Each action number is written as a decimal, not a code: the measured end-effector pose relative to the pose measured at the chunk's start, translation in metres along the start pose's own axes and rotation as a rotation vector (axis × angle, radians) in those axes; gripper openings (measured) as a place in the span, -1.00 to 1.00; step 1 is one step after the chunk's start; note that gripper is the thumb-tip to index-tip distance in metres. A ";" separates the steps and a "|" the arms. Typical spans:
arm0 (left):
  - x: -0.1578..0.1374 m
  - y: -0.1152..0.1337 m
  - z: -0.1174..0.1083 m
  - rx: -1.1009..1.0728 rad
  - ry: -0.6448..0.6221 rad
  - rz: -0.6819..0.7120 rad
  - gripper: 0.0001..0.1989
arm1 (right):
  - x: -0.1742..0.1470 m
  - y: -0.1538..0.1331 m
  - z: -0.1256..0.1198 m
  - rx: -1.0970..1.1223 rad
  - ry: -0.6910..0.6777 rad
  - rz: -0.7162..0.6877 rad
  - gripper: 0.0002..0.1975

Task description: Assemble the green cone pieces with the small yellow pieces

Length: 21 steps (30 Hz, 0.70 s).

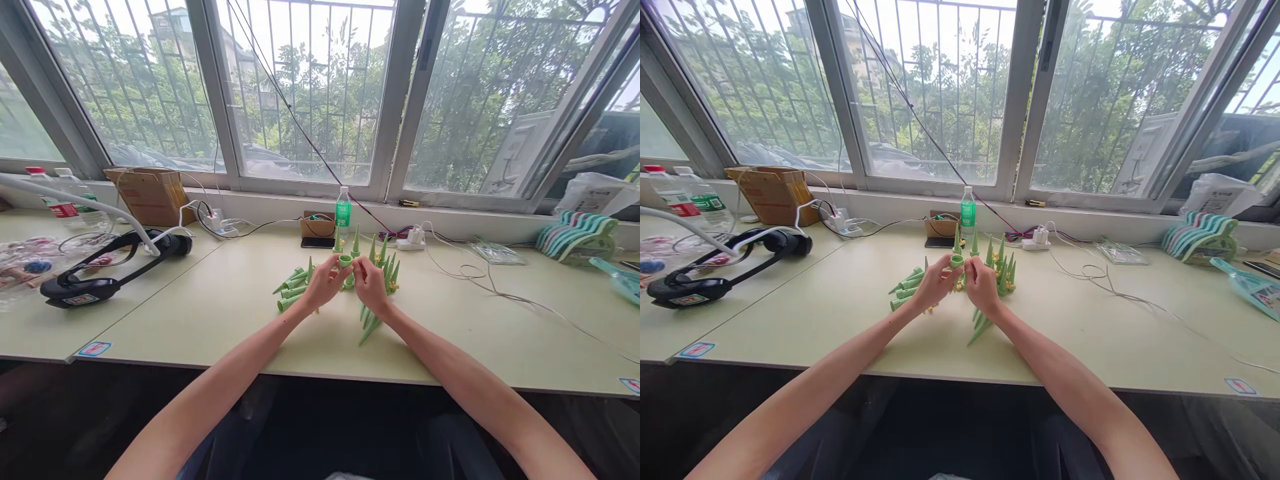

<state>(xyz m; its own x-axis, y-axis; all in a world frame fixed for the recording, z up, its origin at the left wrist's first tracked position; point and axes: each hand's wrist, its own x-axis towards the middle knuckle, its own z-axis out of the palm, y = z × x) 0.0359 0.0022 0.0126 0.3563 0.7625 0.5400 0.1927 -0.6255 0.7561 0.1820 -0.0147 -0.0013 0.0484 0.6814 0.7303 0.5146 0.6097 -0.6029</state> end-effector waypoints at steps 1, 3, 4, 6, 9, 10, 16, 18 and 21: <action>0.000 0.001 0.000 -0.005 0.005 -0.007 -0.64 | 0.000 -0.001 0.000 0.002 -0.004 -0.004 -0.68; -0.001 0.003 -0.001 -0.006 0.020 -0.030 -0.60 | -0.001 -0.002 0.000 0.002 -0.014 -0.006 -0.68; -0.001 0.004 -0.002 -0.004 0.025 -0.044 -0.57 | -0.001 -0.003 0.000 0.004 -0.020 -0.006 -0.67; -0.002 0.004 -0.003 -0.010 0.028 -0.067 -0.51 | -0.001 -0.003 0.000 0.015 -0.032 -0.010 -0.67; 0.000 0.003 -0.002 -0.085 0.048 -0.108 -0.46 | -0.001 -0.004 0.000 0.041 -0.050 -0.015 -0.68; 0.001 0.002 -0.002 -0.125 0.068 -0.125 -0.46 | -0.001 -0.005 0.000 0.048 -0.053 -0.012 -0.68; 0.007 0.005 -0.004 -0.341 0.171 -0.237 -0.48 | -0.001 -0.006 -0.002 0.057 -0.021 -0.009 -0.66; 0.007 0.007 -0.005 -0.369 0.134 -0.269 -0.40 | 0.000 -0.006 -0.002 0.058 -0.010 -0.006 -0.66; 0.005 0.008 -0.005 -0.380 0.047 -0.304 -0.31 | -0.001 -0.006 -0.002 0.058 -0.005 -0.001 -0.66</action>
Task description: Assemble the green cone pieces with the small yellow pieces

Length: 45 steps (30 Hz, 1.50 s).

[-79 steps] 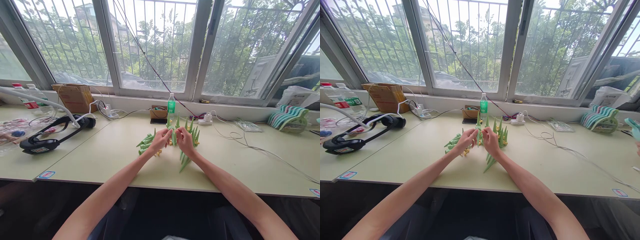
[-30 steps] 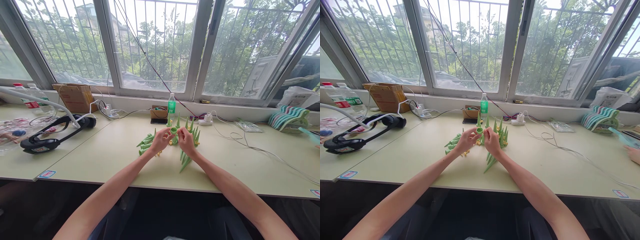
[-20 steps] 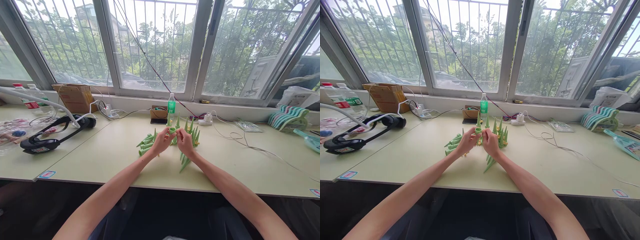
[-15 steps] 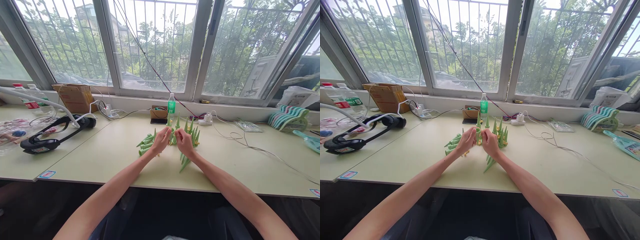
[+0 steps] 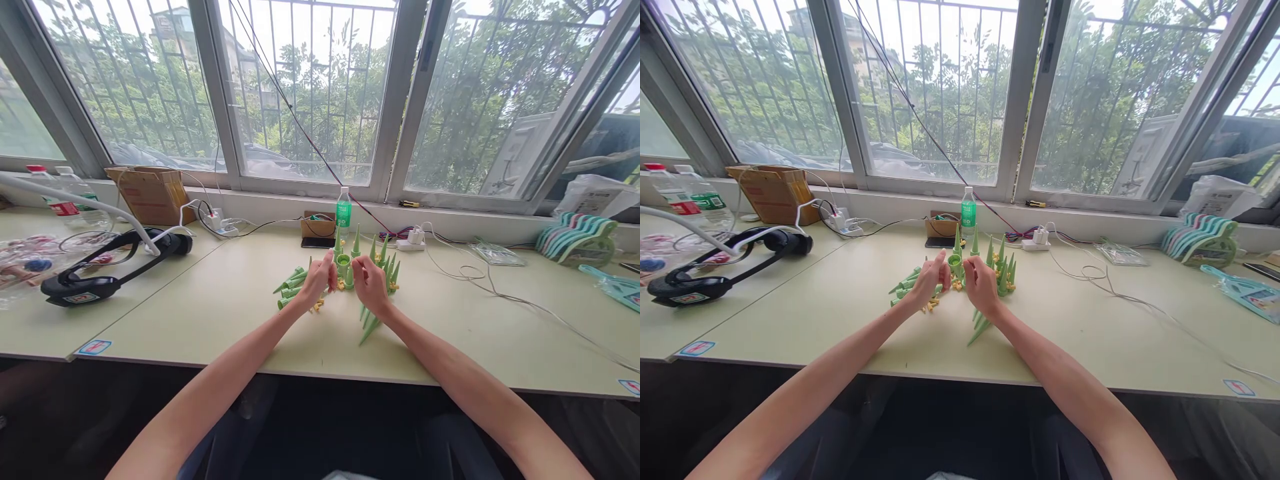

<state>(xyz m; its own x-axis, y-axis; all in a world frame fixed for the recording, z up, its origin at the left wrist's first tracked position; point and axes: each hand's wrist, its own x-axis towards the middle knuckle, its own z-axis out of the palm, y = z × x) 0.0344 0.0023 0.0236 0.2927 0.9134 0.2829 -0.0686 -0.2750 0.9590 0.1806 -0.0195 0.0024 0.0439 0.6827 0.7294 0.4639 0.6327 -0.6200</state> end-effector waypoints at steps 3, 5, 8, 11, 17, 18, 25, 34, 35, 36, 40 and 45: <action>-0.001 -0.001 0.001 0.018 -0.073 -0.035 -0.28 | -0.001 -0.001 0.000 0.002 -0.023 -0.003 -0.66; -0.001 -0.001 0.001 0.023 -0.104 -0.052 -0.26 | -0.001 -0.002 0.000 0.006 -0.041 -0.004 -0.65; -0.001 -0.001 0.001 0.027 -0.118 -0.079 -0.24 | -0.001 -0.002 0.000 0.022 -0.058 0.004 -0.63; -0.001 0.000 0.000 0.026 -0.121 -0.092 -0.24 | -0.001 0.000 0.000 0.036 -0.063 0.013 -0.63; -0.003 0.001 -0.001 0.023 -0.152 -0.084 -0.25 | 0.000 0.000 0.000 0.039 -0.052 0.012 -0.65; -0.003 0.001 -0.001 0.022 -0.158 -0.083 -0.25 | 0.000 0.000 0.000 0.038 -0.051 0.013 -0.65; -0.003 0.002 -0.001 0.002 -0.161 -0.086 -0.29 | 0.001 0.000 0.000 0.036 -0.051 0.024 -0.66; -0.003 0.002 -0.001 -0.008 -0.158 -0.066 -0.35 | 0.001 0.001 0.000 0.049 -0.063 0.031 -0.68; -0.003 0.003 -0.001 -0.009 -0.156 -0.063 -0.36 | 0.001 0.001 0.000 0.051 -0.065 0.032 -0.68; -0.003 0.003 -0.001 -0.010 -0.154 -0.060 -0.37 | 0.001 0.001 0.000 0.054 -0.066 0.032 -0.68; -0.004 0.005 -0.001 -0.014 -0.154 -0.050 -0.40 | 0.001 0.001 0.000 0.065 -0.070 0.034 -0.68; -0.004 0.006 -0.001 0.005 -0.158 -0.055 -0.48 | 0.001 0.003 0.001 0.093 -0.071 0.051 -0.68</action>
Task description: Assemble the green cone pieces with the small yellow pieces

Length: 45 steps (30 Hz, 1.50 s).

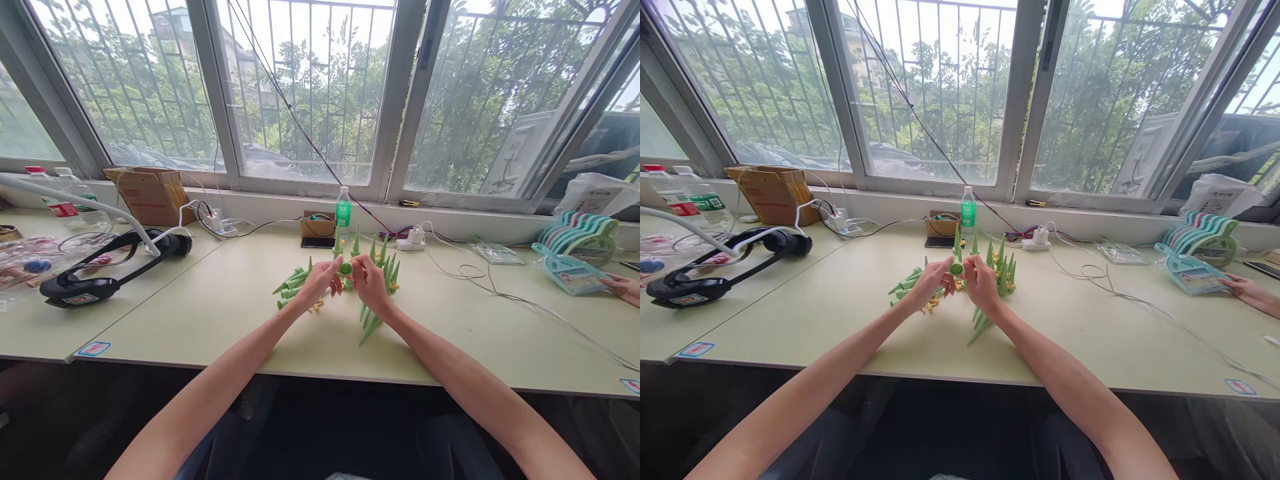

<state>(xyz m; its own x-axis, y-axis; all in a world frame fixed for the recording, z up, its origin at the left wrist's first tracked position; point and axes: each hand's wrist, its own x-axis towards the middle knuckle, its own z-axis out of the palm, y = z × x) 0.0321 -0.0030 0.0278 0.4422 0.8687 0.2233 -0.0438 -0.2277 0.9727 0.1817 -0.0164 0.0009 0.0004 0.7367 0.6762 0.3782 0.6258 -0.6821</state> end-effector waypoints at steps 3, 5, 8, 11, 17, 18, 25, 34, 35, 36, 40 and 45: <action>0.000 0.000 0.000 0.017 -0.001 0.010 -0.51 | 0.000 0.002 0.000 0.005 0.003 0.008 -0.67; 0.000 0.000 -0.001 0.022 -0.004 0.024 -0.53 | 0.000 0.004 0.001 0.003 0.006 0.008 -0.67; 0.000 0.001 -0.001 0.019 -0.008 0.045 -0.56 | 0.000 0.005 0.001 -0.008 0.005 0.002 -0.67; 0.000 0.001 -0.001 0.010 -0.009 0.054 -0.59 | 0.000 0.005 0.001 -0.013 0.000 -0.010 -0.69; 0.000 0.000 -0.001 0.016 -0.004 0.058 -0.62 | 0.000 0.005 0.001 -0.006 0.006 -0.015 -0.70; 0.000 0.000 -0.001 0.022 -0.006 0.059 -0.62 | 0.000 0.004 0.001 -0.001 0.006 -0.015 -0.70; 0.000 0.000 -0.001 0.055 -0.016 0.102 -0.61 | 0.001 0.004 0.000 0.021 0.012 -0.006 -0.69; 0.001 -0.007 -0.003 0.117 -0.038 0.180 -0.60 | 0.001 0.005 -0.001 -0.006 0.016 0.013 -0.67; 0.001 -0.006 -0.003 0.126 -0.038 0.187 -0.60 | 0.001 0.005 -0.002 -0.009 0.016 0.013 -0.67; 0.000 -0.006 -0.002 0.133 -0.038 0.193 -0.60 | 0.001 0.005 -0.002 -0.013 0.016 0.014 -0.67; 0.000 -0.005 -0.002 0.151 -0.039 0.204 -0.58 | 0.001 0.006 -0.002 -0.028 0.014 0.016 -0.67; 0.002 -0.009 -0.003 0.183 -0.029 0.225 -0.58 | 0.001 0.010 -0.002 -0.044 0.022 0.011 -0.68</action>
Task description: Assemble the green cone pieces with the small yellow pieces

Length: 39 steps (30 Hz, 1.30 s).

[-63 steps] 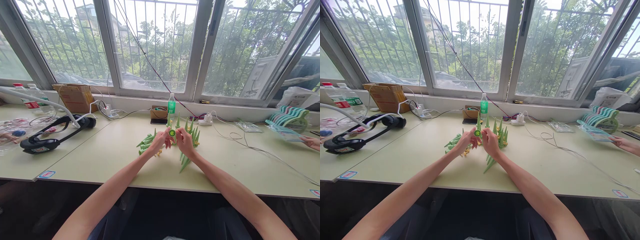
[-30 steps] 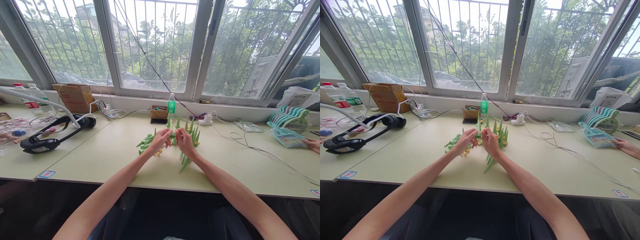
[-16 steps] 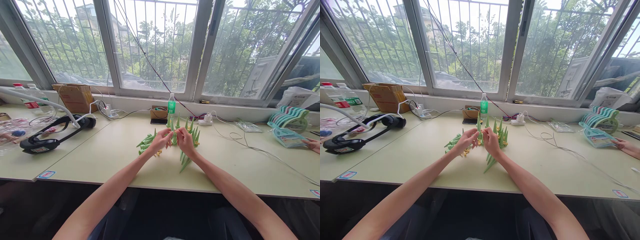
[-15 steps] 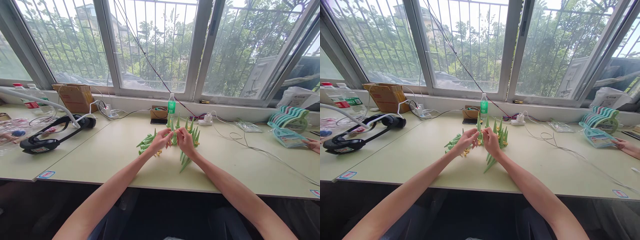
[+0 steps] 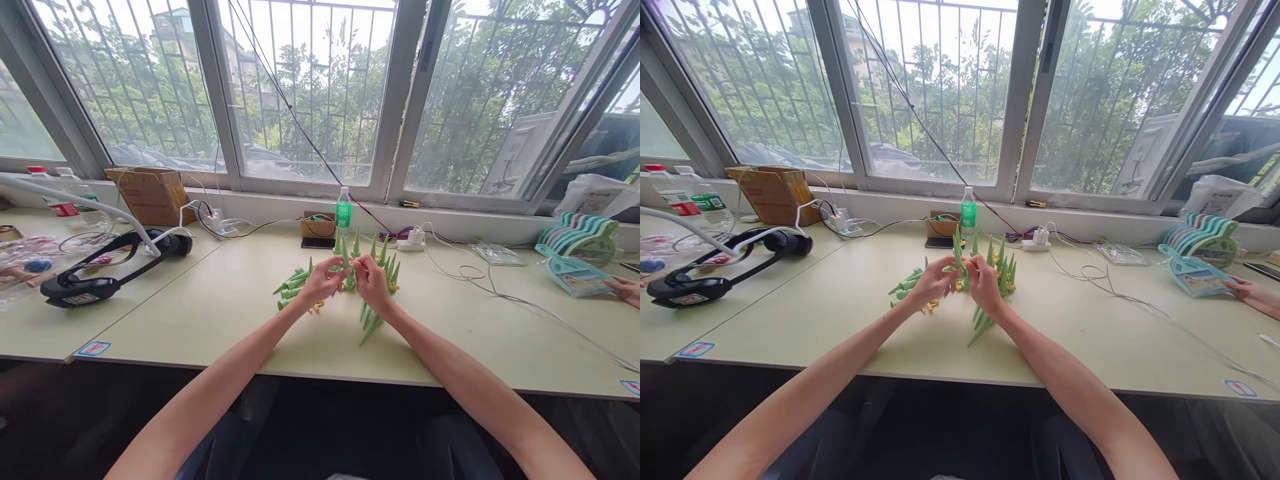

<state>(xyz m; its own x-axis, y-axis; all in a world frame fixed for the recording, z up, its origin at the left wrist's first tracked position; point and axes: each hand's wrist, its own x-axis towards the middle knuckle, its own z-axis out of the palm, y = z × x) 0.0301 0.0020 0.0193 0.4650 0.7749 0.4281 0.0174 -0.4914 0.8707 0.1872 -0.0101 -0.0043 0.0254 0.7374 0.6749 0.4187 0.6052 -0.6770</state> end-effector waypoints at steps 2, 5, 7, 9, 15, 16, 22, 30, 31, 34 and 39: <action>0.000 -0.001 0.000 0.026 0.012 0.007 -0.59 | 0.000 -0.001 0.000 -0.002 -0.006 -0.001 -0.68; -0.001 -0.002 -0.001 0.054 0.036 0.005 -0.60 | -0.001 -0.004 -0.001 0.003 -0.023 -0.001 -0.68; -0.001 -0.002 -0.001 0.064 0.048 -0.002 -0.59 | -0.001 -0.006 -0.001 0.006 -0.030 0.004 -0.67; -0.001 -0.002 -0.001 0.078 0.060 -0.009 -0.59 | -0.001 -0.007 -0.001 0.002 -0.028 0.009 -0.67; 0.000 -0.004 0.001 0.131 0.110 0.058 -0.64 | 0.000 -0.004 0.001 -0.009 -0.013 -0.009 -0.68; 0.001 -0.004 0.001 0.145 0.122 0.074 -0.65 | 0.000 -0.003 0.001 -0.015 -0.007 -0.017 -0.68; 0.002 -0.008 0.002 0.207 0.170 0.125 -0.65 | 0.001 -0.003 0.001 -0.040 0.007 -0.015 -0.68; 0.000 -0.007 0.003 0.262 0.186 0.139 -0.70 | 0.000 -0.006 0.002 -0.036 0.012 -0.002 -0.68; 0.000 -0.007 0.003 0.273 0.185 0.142 -0.71 | 0.000 -0.006 0.002 -0.032 0.012 0.000 -0.68; 0.000 -0.005 0.003 0.286 0.190 0.153 -0.73 | -0.001 -0.007 0.002 -0.019 0.007 0.006 -0.67; 0.001 -0.003 0.006 0.253 0.202 0.143 -0.74 | -0.001 -0.011 0.002 0.010 -0.002 0.027 -0.65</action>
<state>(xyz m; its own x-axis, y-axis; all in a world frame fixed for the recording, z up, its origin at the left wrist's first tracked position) 0.0354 0.0017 0.0158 0.2949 0.7415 0.6026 0.1951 -0.6641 0.7217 0.1809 -0.0169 0.0017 0.0352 0.7541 0.6558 0.4093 0.5878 -0.6979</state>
